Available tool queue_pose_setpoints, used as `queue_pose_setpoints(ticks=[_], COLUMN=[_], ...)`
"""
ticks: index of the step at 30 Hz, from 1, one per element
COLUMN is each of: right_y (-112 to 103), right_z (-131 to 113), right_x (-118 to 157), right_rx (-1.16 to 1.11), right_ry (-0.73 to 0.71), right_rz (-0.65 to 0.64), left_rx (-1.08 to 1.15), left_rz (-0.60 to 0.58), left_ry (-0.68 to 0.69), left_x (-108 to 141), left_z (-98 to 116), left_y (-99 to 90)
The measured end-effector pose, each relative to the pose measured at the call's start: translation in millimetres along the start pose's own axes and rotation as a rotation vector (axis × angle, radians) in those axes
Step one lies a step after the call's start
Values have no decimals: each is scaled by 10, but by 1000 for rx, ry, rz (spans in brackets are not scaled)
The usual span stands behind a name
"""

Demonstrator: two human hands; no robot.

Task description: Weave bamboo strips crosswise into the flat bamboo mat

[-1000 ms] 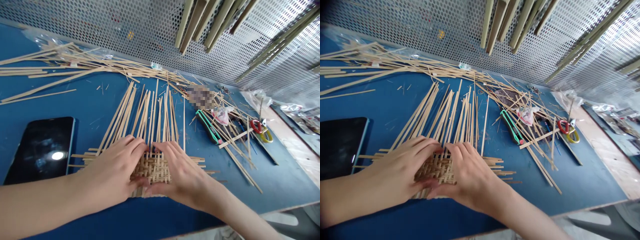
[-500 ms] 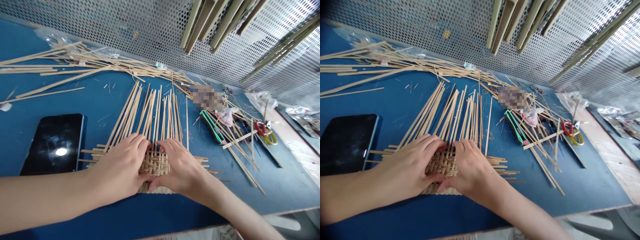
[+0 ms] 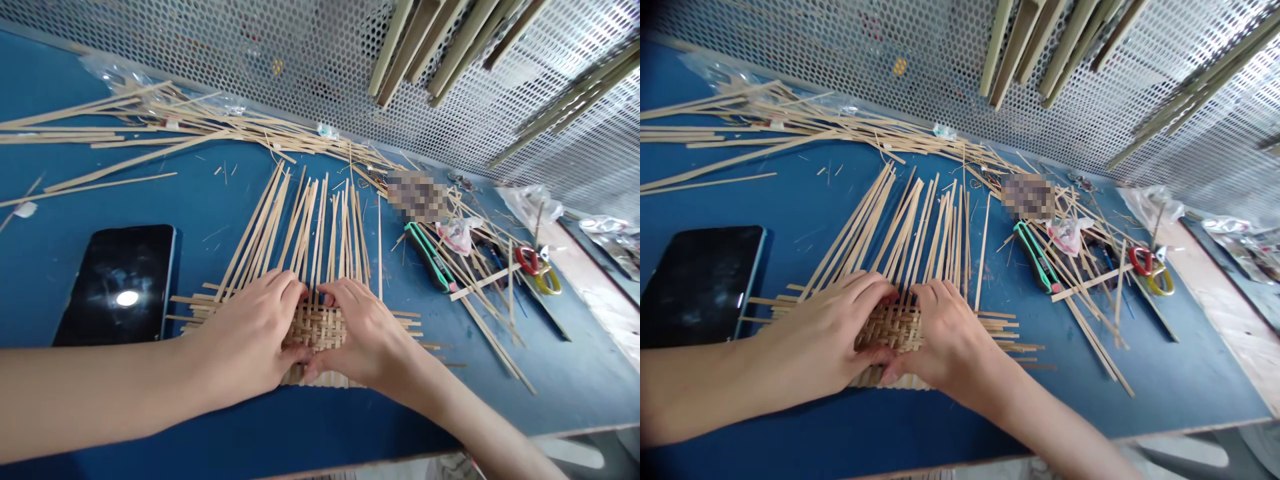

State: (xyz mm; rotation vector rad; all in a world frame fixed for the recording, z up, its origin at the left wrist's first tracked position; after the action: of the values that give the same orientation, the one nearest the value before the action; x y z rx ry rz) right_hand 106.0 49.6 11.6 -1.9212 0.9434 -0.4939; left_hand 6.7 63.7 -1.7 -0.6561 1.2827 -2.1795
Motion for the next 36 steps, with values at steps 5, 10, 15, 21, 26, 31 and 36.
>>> queue_pose_setpoints(ticks=[5,10,15,21,26,31,36], right_y=[46,2,-48,220,282,263,273], right_z=[-7,-68,-227,-430,-368,-344,-362], right_x=[59,70,-89,-373,-418,-442,-453], right_rx=[29,61,60,73,62,17,16], right_ry=[42,42,32,-23,57,144,137], right_rz=[-80,-141,-96,-89,-43,-45,-47], left_rx=[-20,-125,-133,-92,-71,-19,-16], left_rz=[40,72,26,23,22,9,-6], left_ry=[77,25,-8,90,59,27,0], left_x=[225,503,590,520,500,501,507], left_z=[-98,-490,-688,-614,-597,-590,-583], left_y=[-161,-388,-354,-248,-223,-215,-202])
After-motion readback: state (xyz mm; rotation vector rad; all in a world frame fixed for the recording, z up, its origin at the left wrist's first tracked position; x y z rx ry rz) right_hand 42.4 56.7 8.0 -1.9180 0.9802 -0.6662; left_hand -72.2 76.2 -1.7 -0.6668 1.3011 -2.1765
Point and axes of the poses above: each hand's wrist, its own x-axis away from the middle knuckle, its own y-axis out of the palm, z = x × y, the point moved 8 cm from there along -x, towards the middle knuckle, and after that the axes turned 15 degrees about -z, right-handed, at the moved point
